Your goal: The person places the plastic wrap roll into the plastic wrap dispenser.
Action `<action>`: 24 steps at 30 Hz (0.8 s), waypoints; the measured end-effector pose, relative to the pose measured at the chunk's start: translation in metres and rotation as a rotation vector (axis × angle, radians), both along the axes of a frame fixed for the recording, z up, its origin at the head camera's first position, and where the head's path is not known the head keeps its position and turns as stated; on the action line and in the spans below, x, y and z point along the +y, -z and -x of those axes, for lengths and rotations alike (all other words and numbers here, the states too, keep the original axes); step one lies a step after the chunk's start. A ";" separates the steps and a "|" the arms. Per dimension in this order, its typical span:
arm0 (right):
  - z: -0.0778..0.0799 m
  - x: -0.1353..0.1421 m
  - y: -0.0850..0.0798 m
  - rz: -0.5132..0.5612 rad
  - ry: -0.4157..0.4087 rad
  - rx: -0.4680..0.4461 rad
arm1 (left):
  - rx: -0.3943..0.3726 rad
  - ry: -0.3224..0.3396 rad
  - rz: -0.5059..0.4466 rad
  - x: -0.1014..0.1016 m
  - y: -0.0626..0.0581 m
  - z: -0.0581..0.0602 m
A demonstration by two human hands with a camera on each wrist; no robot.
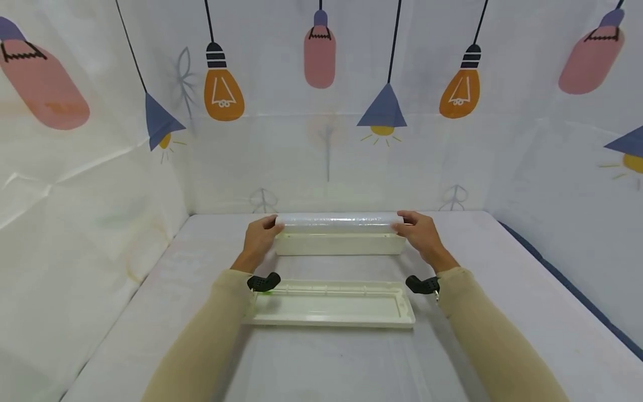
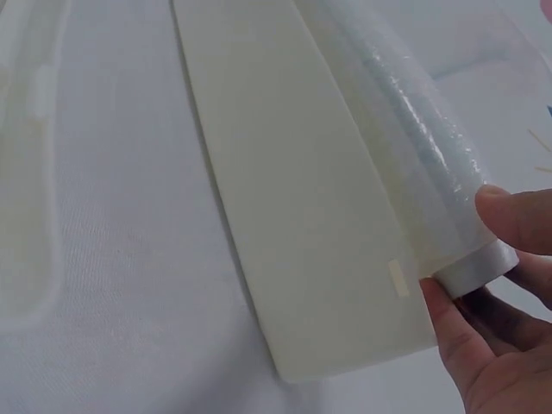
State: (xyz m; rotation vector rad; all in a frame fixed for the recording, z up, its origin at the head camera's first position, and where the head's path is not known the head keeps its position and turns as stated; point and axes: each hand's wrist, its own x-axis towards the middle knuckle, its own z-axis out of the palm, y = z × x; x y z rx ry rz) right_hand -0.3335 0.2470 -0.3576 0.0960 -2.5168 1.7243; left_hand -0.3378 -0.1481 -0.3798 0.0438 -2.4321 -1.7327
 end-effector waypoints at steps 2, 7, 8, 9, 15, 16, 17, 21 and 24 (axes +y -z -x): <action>0.000 0.000 0.001 -0.001 0.001 0.004 | -0.011 0.008 0.001 -0.001 0.000 0.002; 0.003 0.000 0.002 -0.011 -0.001 0.025 | -0.019 0.018 -0.009 -0.003 0.001 0.007; 0.004 0.000 0.002 -0.018 -0.001 0.024 | -0.020 0.020 -0.008 -0.003 0.001 0.008; 0.004 0.000 0.003 -0.022 0.000 0.021 | -0.024 0.021 -0.007 -0.003 0.001 0.008; 0.003 0.001 0.004 -0.050 0.005 0.026 | -0.024 0.009 -0.020 -0.001 -0.002 0.005; 0.003 0.001 0.004 -0.057 0.004 0.028 | -0.021 0.005 -0.022 -0.001 -0.002 0.005; 0.002 0.000 0.004 -0.063 0.001 0.028 | -0.020 0.002 -0.021 0.000 -0.002 0.004; -0.002 -0.001 0.005 -0.083 -0.005 0.045 | -0.020 0.004 -0.017 -0.001 0.000 0.005; -0.005 -0.001 0.006 -0.124 -0.002 0.071 | -0.022 0.013 -0.037 -0.003 0.002 0.005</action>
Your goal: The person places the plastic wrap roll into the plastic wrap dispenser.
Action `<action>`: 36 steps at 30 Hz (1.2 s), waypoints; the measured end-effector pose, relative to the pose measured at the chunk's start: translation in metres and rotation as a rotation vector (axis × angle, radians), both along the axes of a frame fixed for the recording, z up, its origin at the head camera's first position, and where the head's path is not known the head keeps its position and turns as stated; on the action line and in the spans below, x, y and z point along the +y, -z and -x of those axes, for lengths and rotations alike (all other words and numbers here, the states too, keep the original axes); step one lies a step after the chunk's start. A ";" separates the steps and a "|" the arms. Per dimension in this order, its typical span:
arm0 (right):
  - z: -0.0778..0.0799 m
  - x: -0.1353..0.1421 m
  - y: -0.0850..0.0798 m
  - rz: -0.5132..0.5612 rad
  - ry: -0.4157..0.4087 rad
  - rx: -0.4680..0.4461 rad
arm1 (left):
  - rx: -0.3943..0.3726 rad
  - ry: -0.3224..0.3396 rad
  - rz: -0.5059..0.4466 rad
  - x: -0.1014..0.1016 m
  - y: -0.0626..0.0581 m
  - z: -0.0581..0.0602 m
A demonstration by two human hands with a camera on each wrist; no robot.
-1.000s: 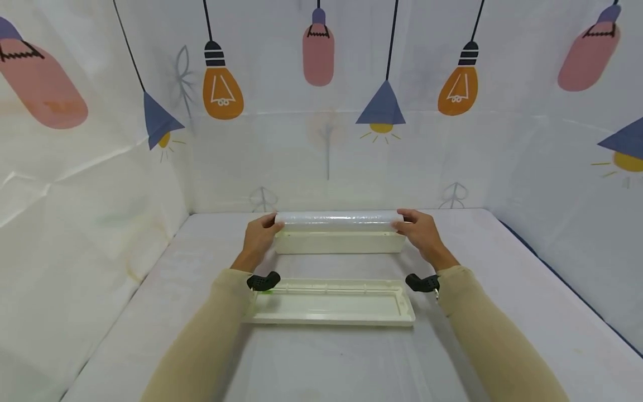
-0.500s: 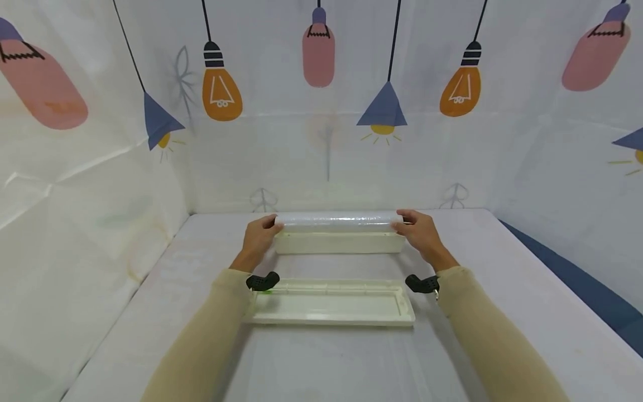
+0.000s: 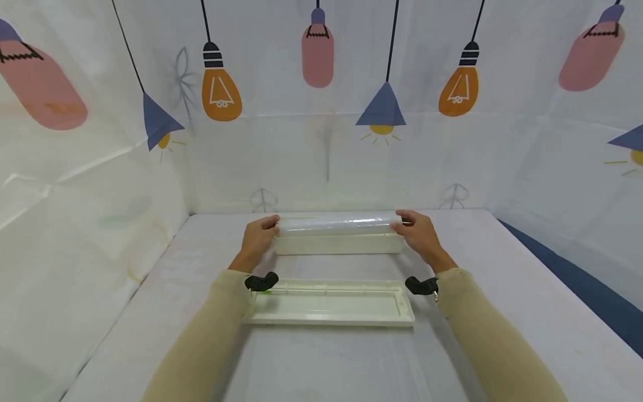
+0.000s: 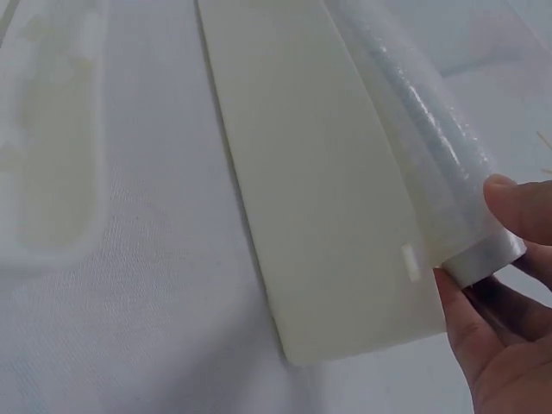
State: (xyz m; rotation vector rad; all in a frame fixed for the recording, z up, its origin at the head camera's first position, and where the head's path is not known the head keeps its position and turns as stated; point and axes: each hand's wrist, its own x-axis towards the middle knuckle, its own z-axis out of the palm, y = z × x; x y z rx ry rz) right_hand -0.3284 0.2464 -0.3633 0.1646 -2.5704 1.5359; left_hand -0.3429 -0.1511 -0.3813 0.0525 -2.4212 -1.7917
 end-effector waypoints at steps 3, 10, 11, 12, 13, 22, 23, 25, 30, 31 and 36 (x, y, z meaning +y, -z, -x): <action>-0.002 0.002 0.000 -0.069 0.007 0.018 | -0.018 0.019 -0.003 -0.001 0.000 0.000; -0.001 0.002 -0.007 -0.170 0.004 0.053 | -0.019 0.074 0.135 -0.007 -0.002 0.002; -0.001 0.001 -0.008 -0.174 0.001 0.051 | -0.019 0.078 0.152 -0.008 -0.002 0.002; -0.001 0.001 -0.008 -0.177 -0.002 0.049 | -0.017 0.084 0.166 -0.009 -0.003 0.002; -0.001 0.001 -0.009 -0.178 -0.007 0.047 | -0.012 0.091 0.175 -0.011 -0.003 0.003; 0.002 0.001 -0.010 -0.219 -0.024 0.079 | -0.036 0.133 0.111 -0.019 -0.002 0.007; 0.002 0.001 -0.011 -0.231 -0.026 0.085 | -0.038 0.133 0.110 -0.020 -0.002 0.007; 0.003 0.001 -0.011 -0.252 -0.031 0.092 | -0.044 0.132 0.115 -0.021 -0.003 0.007; 0.002 0.002 -0.010 -0.280 -0.028 0.081 | -0.080 0.111 0.109 -0.022 -0.002 0.006; 0.002 0.002 -0.010 -0.280 -0.025 0.075 | -0.087 0.106 0.107 -0.023 -0.002 0.006; 0.003 0.002 -0.007 -0.269 -0.021 0.060 | -0.082 0.101 0.088 -0.024 0.000 0.005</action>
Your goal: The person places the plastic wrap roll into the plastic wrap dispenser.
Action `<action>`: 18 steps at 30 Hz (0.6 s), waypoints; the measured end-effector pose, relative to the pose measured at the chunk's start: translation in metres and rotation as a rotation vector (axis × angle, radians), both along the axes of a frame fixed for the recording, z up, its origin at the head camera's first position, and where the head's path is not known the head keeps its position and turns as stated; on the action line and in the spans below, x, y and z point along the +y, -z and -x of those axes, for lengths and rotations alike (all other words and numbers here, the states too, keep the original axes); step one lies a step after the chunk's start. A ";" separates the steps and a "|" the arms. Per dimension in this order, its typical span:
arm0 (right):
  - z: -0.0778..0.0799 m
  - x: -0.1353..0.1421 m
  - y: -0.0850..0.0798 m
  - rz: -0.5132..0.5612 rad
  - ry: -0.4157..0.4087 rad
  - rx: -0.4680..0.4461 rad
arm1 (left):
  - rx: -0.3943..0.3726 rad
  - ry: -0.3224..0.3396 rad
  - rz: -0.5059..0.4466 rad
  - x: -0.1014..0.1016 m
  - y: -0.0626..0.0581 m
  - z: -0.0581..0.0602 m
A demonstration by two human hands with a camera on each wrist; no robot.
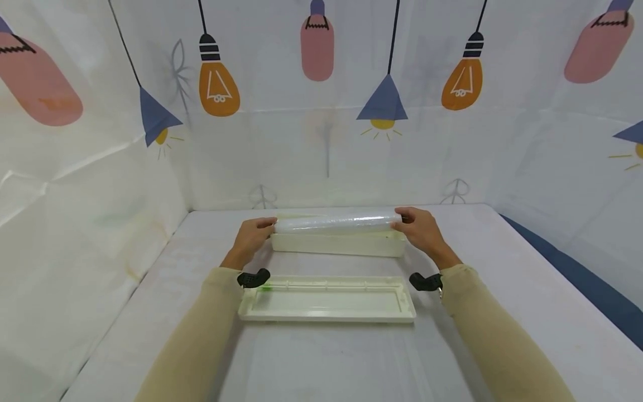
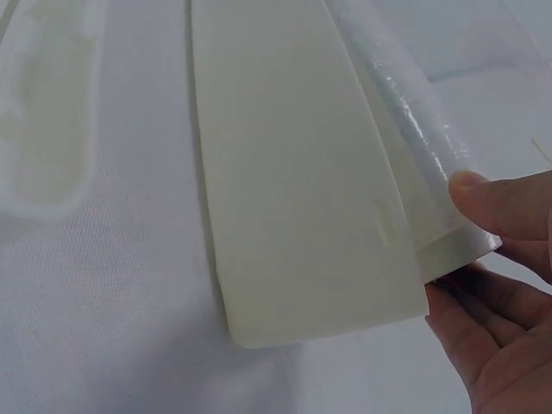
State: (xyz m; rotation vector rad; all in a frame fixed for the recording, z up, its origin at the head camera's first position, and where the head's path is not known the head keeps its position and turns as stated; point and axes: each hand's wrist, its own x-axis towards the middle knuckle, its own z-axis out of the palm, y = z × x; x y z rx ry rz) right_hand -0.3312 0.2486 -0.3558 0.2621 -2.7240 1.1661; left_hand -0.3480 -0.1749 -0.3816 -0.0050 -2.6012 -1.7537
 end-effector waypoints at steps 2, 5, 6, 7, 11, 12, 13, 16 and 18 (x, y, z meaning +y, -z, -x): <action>0.000 0.000 0.000 0.010 0.003 -0.011 | 0.002 -0.002 -0.012 0.000 0.000 0.000; 0.001 0.000 0.001 0.019 0.006 -0.033 | 0.003 -0.006 -0.030 0.000 0.001 0.000; 0.001 0.001 0.001 0.020 0.007 -0.038 | 0.002 -0.008 -0.033 0.000 0.001 -0.001; 0.001 0.001 0.002 0.018 0.007 -0.042 | -0.001 -0.011 -0.034 0.000 0.001 -0.001; 0.003 0.004 0.003 -0.003 -0.010 -0.038 | 0.008 -0.018 -0.031 0.001 0.001 -0.003; 0.003 0.005 0.003 -0.010 -0.015 -0.037 | 0.013 -0.018 -0.026 0.002 0.001 -0.004; 0.004 0.006 0.003 -0.018 -0.020 -0.034 | 0.019 -0.018 -0.025 0.002 0.000 -0.005; 0.006 0.007 0.002 -0.039 -0.031 -0.029 | 0.032 -0.014 -0.021 0.003 -0.001 -0.007; 0.006 0.007 0.001 -0.049 -0.040 -0.028 | 0.036 -0.008 -0.023 0.002 -0.001 -0.008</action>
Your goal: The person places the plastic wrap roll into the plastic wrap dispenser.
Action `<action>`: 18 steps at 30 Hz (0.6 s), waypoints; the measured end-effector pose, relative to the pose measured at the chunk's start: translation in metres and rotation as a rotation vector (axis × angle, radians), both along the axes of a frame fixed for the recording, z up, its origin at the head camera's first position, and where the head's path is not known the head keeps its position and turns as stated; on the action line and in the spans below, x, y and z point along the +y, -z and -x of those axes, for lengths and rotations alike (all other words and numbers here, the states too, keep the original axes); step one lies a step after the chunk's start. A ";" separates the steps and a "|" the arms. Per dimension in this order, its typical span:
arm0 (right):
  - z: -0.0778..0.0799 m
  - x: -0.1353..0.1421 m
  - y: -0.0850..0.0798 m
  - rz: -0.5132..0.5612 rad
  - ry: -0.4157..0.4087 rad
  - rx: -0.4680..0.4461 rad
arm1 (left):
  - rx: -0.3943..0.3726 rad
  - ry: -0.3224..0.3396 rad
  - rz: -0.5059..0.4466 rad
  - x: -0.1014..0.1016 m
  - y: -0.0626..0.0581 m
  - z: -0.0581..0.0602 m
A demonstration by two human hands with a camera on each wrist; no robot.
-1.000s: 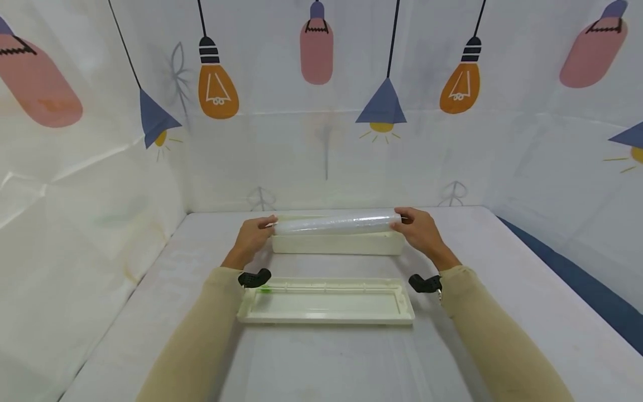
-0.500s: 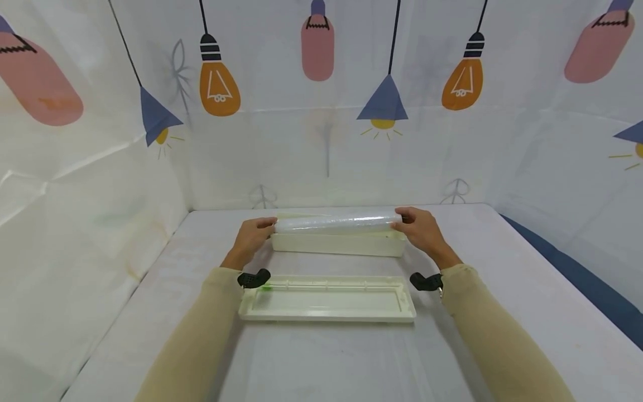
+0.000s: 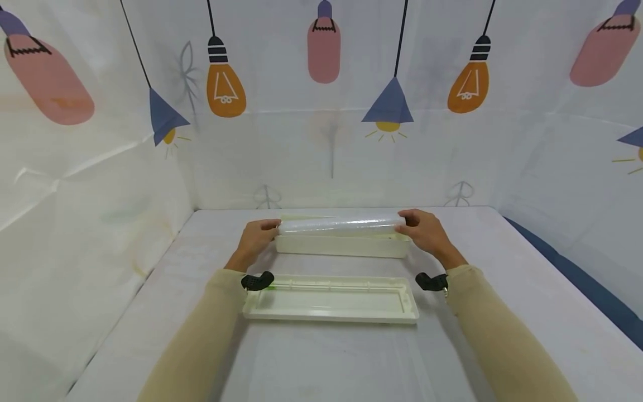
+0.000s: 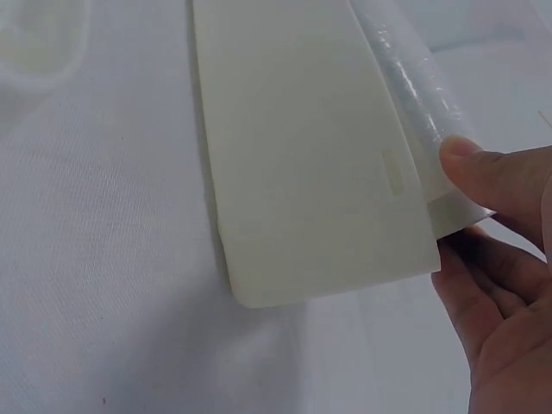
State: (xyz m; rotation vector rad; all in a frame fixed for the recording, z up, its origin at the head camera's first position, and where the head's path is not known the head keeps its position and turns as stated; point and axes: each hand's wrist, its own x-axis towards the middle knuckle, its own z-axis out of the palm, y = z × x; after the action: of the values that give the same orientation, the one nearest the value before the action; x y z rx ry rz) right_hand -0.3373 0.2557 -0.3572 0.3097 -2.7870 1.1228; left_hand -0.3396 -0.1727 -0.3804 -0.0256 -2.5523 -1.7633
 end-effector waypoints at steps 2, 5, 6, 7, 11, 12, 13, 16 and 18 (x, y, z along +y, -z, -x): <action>-0.001 0.001 0.000 -0.009 -0.008 0.002 | -0.001 0.004 -0.005 0.000 0.000 -0.001; -0.002 0.001 0.001 -0.015 -0.014 -0.002 | -0.011 0.002 -0.008 0.000 0.001 -0.001; -0.002 0.001 0.001 -0.018 -0.015 -0.004 | -0.016 -0.001 -0.007 0.000 0.002 -0.002; -0.002 0.002 0.002 -0.021 -0.015 -0.002 | -0.018 -0.003 -0.003 0.000 0.002 -0.002; -0.001 0.001 0.003 -0.030 -0.015 -0.001 | -0.027 -0.017 0.008 0.000 0.002 -0.002; -0.001 0.001 0.003 -0.034 -0.016 0.000 | -0.029 -0.020 0.009 0.000 0.002 -0.002; -0.001 0.001 0.003 -0.035 -0.017 0.000 | -0.030 -0.023 0.008 0.000 0.002 -0.003; -0.001 0.001 0.003 -0.039 -0.018 0.002 | -0.027 -0.029 0.001 0.001 0.001 -0.003; -0.001 0.001 0.003 -0.042 -0.021 0.006 | -0.021 -0.028 0.000 0.002 0.001 -0.004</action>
State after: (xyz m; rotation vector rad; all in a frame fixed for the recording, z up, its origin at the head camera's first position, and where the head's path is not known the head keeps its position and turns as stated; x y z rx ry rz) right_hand -0.3358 0.2566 -0.3604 0.3467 -2.8112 1.0667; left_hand -0.3355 -0.1707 -0.3809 0.0282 -2.5545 -1.7632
